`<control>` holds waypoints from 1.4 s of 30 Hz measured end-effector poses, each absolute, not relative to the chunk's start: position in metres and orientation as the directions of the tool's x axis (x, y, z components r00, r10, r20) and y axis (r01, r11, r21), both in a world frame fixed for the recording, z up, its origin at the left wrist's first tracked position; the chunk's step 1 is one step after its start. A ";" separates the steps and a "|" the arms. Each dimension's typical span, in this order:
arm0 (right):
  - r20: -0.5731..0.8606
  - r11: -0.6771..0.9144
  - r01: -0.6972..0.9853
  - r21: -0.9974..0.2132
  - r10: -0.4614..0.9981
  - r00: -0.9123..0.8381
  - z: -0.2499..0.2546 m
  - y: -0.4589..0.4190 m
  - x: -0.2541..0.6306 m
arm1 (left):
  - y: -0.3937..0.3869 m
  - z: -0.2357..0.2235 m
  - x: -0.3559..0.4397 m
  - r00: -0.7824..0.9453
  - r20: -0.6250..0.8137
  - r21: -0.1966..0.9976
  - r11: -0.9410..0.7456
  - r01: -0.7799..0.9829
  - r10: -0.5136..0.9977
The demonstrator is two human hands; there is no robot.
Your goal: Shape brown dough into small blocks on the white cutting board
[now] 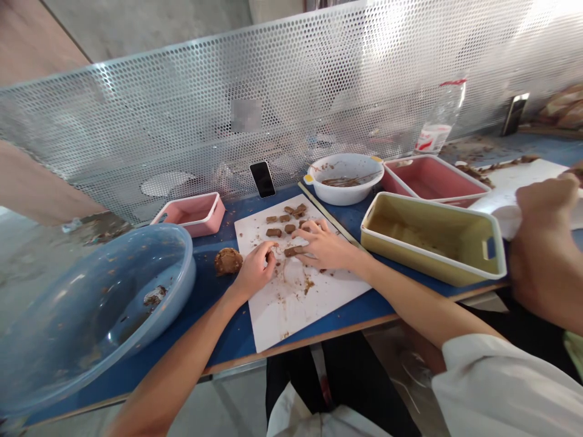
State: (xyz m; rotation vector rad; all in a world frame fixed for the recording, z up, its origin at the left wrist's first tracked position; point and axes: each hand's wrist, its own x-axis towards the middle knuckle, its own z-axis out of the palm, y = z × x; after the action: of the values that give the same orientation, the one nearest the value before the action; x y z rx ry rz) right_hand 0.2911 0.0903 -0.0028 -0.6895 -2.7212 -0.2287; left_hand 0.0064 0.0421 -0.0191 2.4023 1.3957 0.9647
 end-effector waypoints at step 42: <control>0.322 0.863 0.506 -0.014 0.482 -0.814 0.003 0.094 0.293 | 0.041 -0.018 0.007 0.346 0.439 0.462 -0.539 0.704 0.829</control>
State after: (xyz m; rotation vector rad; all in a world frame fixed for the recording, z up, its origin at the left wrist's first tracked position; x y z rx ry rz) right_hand 0.2934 0.0943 0.0031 -0.7416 -2.7201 -0.1036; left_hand 0.0070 0.0415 -0.0178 2.4140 1.3938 0.9619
